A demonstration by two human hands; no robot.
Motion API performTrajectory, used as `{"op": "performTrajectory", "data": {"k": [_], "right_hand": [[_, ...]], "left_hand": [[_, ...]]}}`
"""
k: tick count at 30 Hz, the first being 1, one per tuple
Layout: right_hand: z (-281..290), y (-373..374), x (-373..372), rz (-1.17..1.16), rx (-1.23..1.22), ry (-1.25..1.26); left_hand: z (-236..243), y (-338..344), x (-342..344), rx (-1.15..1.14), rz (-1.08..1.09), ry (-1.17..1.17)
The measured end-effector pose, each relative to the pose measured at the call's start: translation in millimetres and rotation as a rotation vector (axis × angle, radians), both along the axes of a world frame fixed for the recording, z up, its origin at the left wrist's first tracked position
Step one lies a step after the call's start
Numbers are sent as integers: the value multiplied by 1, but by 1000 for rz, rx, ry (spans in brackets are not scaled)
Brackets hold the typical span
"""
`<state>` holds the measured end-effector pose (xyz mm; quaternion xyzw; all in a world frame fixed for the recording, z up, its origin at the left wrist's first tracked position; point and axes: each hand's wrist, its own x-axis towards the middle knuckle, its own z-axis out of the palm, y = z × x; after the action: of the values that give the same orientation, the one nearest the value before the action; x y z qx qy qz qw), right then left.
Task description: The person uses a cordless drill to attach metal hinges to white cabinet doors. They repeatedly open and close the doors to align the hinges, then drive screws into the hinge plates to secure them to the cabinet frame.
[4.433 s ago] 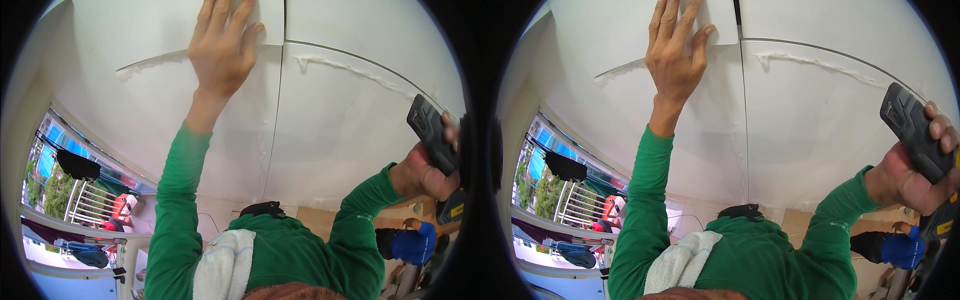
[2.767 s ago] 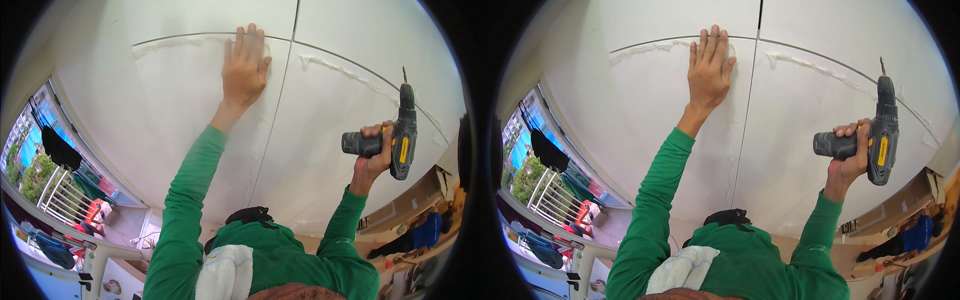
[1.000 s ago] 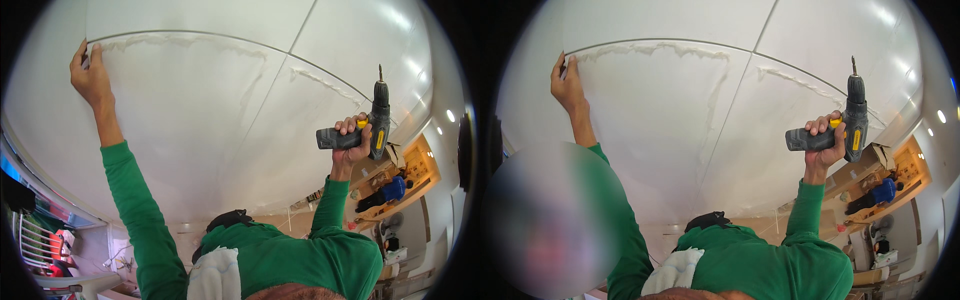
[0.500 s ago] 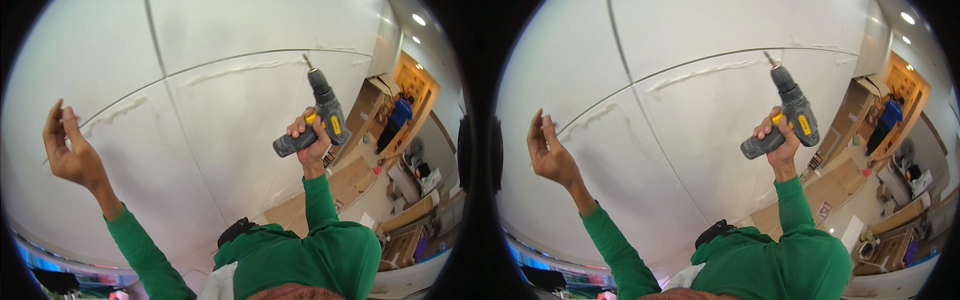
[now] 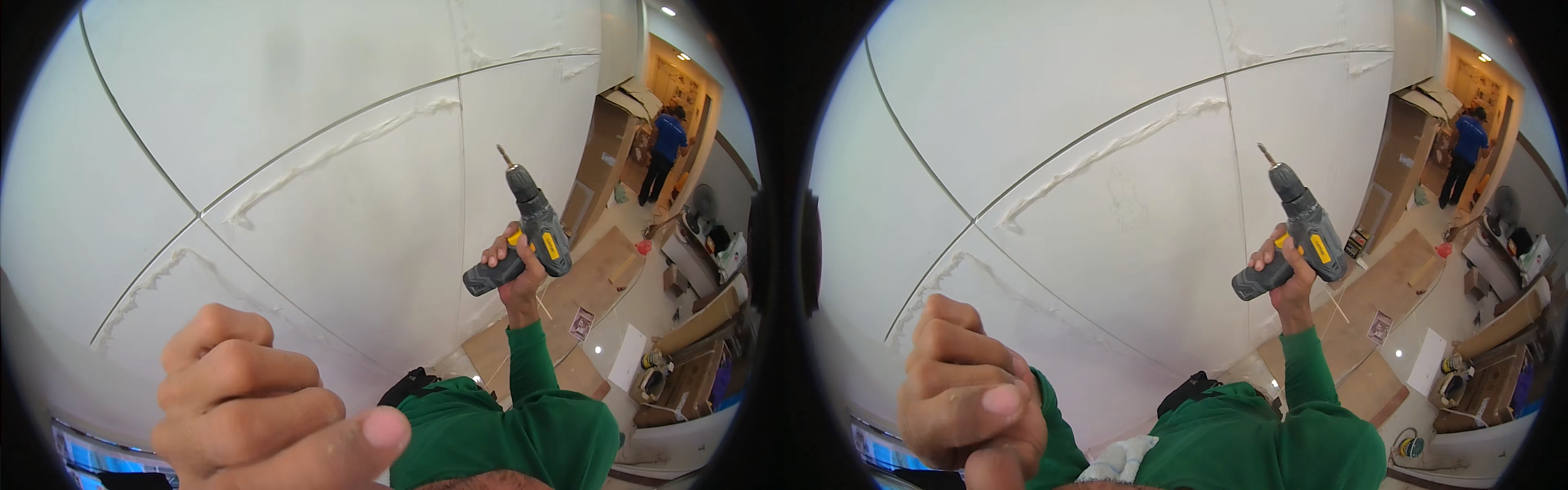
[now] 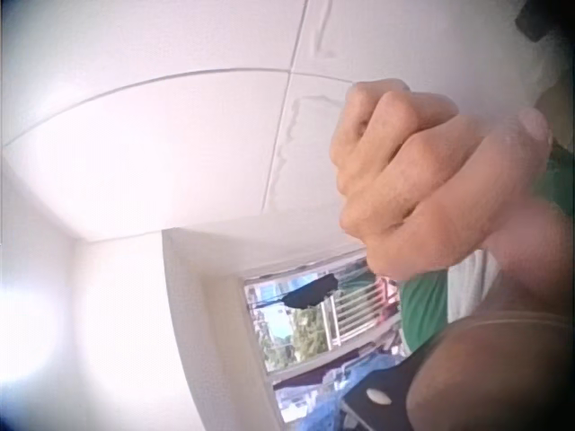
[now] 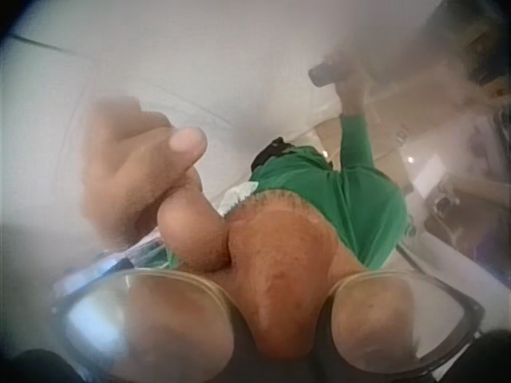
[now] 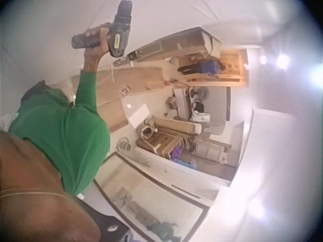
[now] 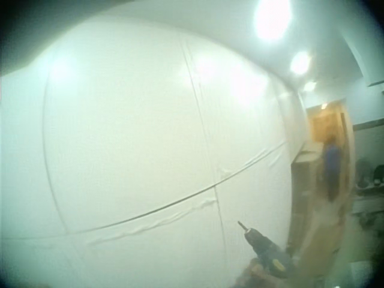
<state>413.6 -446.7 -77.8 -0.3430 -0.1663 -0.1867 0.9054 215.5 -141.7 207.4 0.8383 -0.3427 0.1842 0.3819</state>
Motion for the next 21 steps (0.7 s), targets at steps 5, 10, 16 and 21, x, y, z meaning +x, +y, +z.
{"op": "performTrajectory", "data": {"k": [5, 10, 16, 21], "right_hand": [[-19, -7, 9, 49, 90, -5], [-25, -10, 9, 29, 199, 131], [-7, -18, 0, 124, -6, -26], [10, -4, -4, 128, 20, -46]], "left_hand": [[-9, -12, 23, -37, 35, -563], [-26, -2, 65, 76, 235, -987], [-5, 103, 98, 462, 531, -1265], [20, 167, 93, 904, 586, -1116]]}}
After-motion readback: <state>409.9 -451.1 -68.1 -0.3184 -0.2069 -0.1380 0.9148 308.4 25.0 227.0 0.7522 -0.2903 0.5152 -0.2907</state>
